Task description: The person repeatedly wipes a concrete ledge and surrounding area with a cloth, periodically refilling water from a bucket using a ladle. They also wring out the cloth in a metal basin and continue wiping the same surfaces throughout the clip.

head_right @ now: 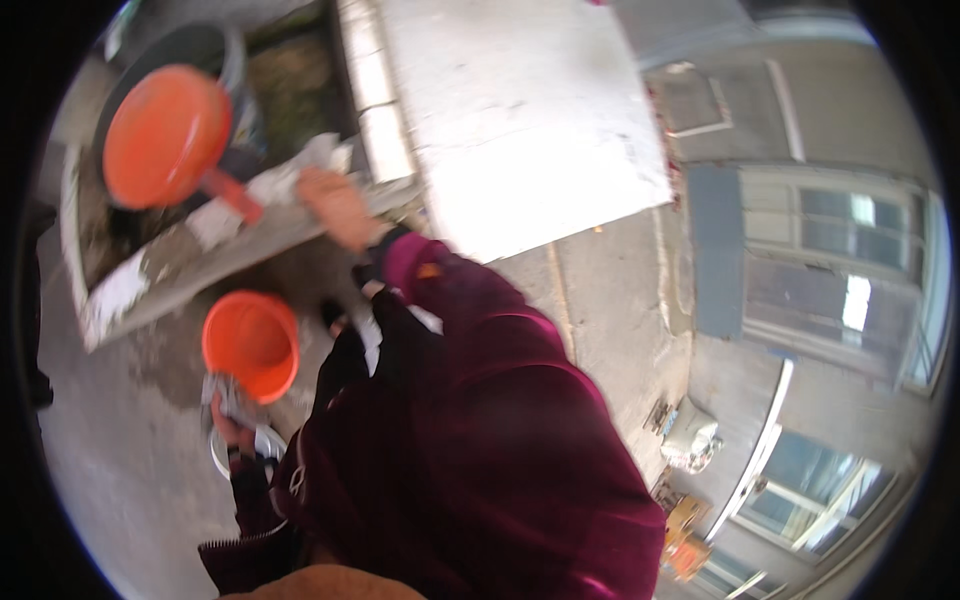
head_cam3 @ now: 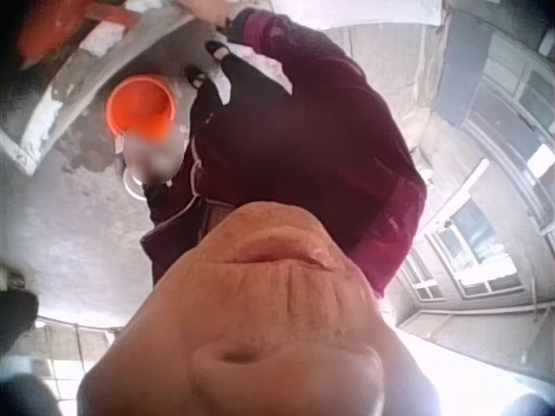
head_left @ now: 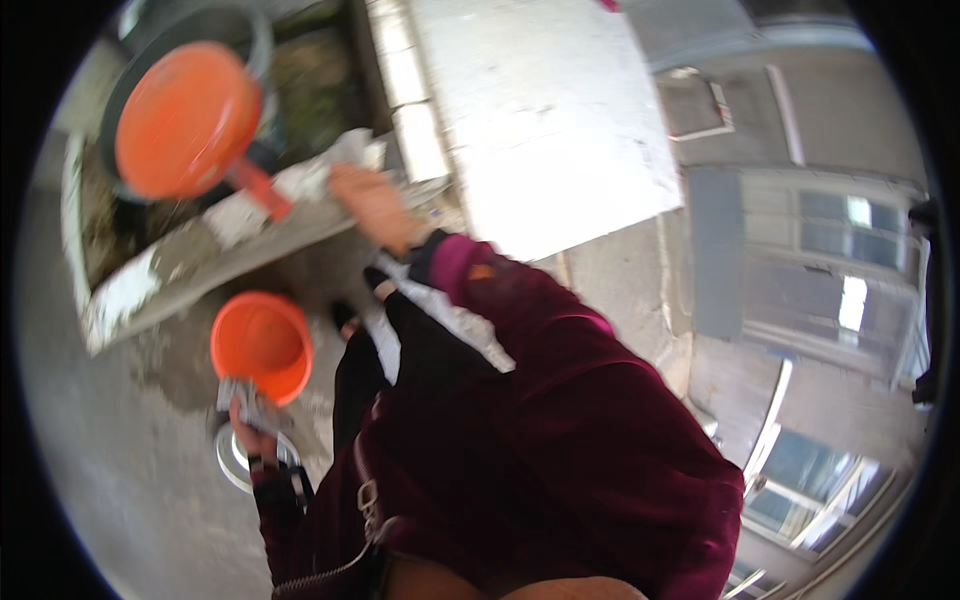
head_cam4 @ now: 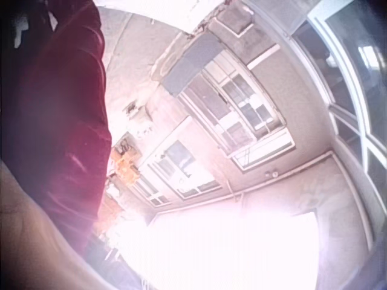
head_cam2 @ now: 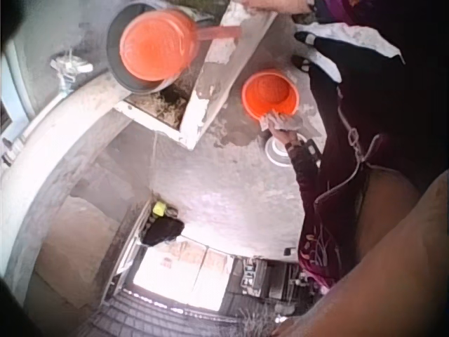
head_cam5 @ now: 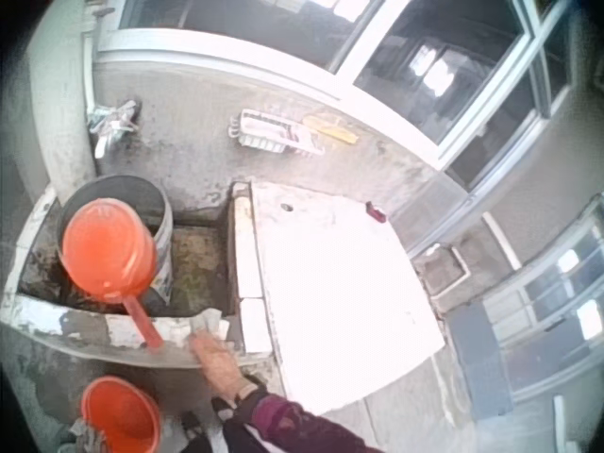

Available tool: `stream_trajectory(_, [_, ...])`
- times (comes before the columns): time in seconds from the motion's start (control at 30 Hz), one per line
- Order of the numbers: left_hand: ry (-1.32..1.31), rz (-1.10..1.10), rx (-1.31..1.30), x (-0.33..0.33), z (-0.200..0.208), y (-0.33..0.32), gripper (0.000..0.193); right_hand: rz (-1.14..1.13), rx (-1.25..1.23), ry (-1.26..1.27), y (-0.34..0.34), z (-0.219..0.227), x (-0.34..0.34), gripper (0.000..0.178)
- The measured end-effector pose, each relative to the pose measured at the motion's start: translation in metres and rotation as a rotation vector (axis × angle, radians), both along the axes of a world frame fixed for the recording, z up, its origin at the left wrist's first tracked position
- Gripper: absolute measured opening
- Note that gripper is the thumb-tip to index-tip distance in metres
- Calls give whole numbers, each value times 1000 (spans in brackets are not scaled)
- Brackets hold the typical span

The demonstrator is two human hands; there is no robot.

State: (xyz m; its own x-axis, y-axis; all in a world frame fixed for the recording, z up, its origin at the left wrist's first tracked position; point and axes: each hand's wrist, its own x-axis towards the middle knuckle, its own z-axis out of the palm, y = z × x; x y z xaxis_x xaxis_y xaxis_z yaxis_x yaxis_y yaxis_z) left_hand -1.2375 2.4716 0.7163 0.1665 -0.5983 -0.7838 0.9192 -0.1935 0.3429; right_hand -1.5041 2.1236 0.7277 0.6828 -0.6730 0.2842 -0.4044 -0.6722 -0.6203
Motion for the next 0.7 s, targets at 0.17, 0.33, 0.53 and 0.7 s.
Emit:
stream_trajectory(0.17, [-75,82,15,11,-5,7,22,-37,-136,127,20,0,-25,40])
stream_trajectory(0.33, [-144,177,88,12,-10,39,32,-47,-224,34,7,-7,32,28])
stream_trajectory(0.53, [-155,154,45,7,-2,42,32,-72,-251,222,4,4,4,29])
stream_trajectory(0.7, [-167,164,43,9,0,47,33,-192,-273,307,19,15,-48,28])
